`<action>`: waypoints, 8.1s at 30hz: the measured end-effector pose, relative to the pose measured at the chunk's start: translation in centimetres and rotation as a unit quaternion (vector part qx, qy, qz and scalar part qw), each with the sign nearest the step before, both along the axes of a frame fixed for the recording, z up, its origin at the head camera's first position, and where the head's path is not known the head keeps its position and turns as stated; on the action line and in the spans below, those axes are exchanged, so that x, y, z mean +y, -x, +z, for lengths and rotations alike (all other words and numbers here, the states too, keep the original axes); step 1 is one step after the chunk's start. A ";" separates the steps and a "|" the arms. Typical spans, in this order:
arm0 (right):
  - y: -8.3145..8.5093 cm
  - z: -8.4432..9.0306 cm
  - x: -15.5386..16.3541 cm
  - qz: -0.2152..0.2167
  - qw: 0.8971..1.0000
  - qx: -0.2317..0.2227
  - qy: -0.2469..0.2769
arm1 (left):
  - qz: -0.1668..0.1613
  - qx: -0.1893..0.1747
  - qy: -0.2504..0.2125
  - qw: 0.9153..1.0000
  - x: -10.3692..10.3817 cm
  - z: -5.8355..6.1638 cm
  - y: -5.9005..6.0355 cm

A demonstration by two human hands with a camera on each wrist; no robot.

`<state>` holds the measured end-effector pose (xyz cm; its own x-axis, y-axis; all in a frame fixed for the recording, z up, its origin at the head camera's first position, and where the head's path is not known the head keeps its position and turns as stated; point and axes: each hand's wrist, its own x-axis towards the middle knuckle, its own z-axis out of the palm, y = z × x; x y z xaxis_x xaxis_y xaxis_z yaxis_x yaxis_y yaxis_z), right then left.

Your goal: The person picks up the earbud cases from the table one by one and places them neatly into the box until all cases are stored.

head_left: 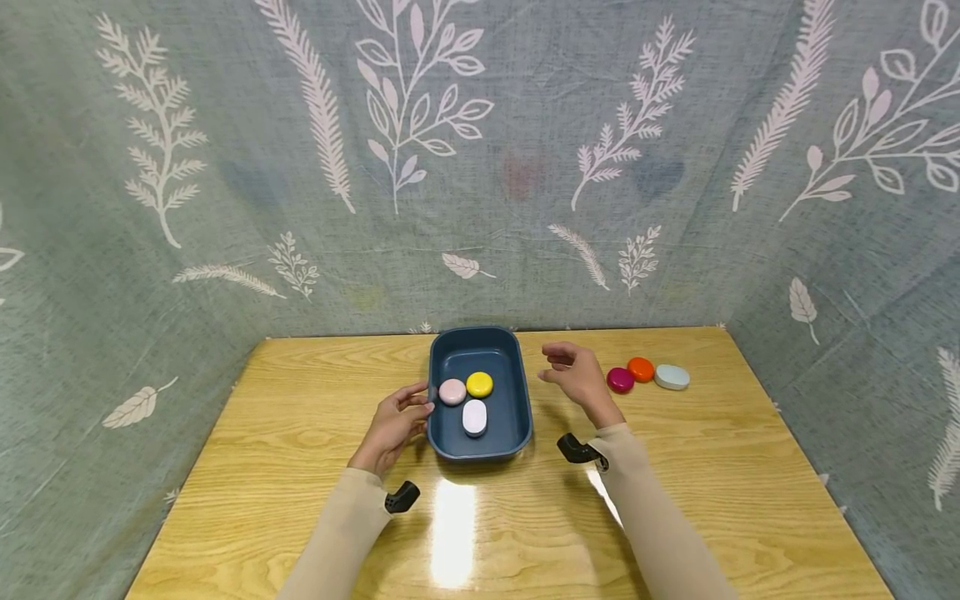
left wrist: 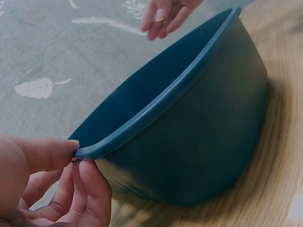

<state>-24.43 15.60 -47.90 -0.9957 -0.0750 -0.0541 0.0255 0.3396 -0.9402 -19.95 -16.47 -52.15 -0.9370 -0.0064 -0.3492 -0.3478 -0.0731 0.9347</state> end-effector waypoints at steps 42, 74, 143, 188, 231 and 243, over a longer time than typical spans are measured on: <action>-2.9 -2.8 9.2 -0.118 0.993 -0.031 0.010 | -0.003 0.005 -0.003 1.000 0.0 0.1 -0.2; -2.2 -6.3 11.1 -0.198 0.978 0.003 -0.060 | -0.001 0.004 0.004 1.000 0.0 0.1 -0.2; -0.8 -2.9 6.8 -0.111 0.987 0.033 -0.114 | -0.002 0.001 0.001 1.000 0.0 0.1 -0.1; -0.4 -1.0 0.8 -0.059 0.985 0.112 -0.113 | 0.000 0.000 -0.008 1.000 -0.1 0.0 0.0; 0.8 0.7 -7.4 -0.010 0.989 0.097 -0.114 | 0.005 0.003 -0.007 1.000 0.0 0.0 0.1; 1.4 0.0 -9.1 0.003 0.989 0.092 -0.119 | 0.000 0.008 -0.006 1.000 -0.1 -0.1 0.0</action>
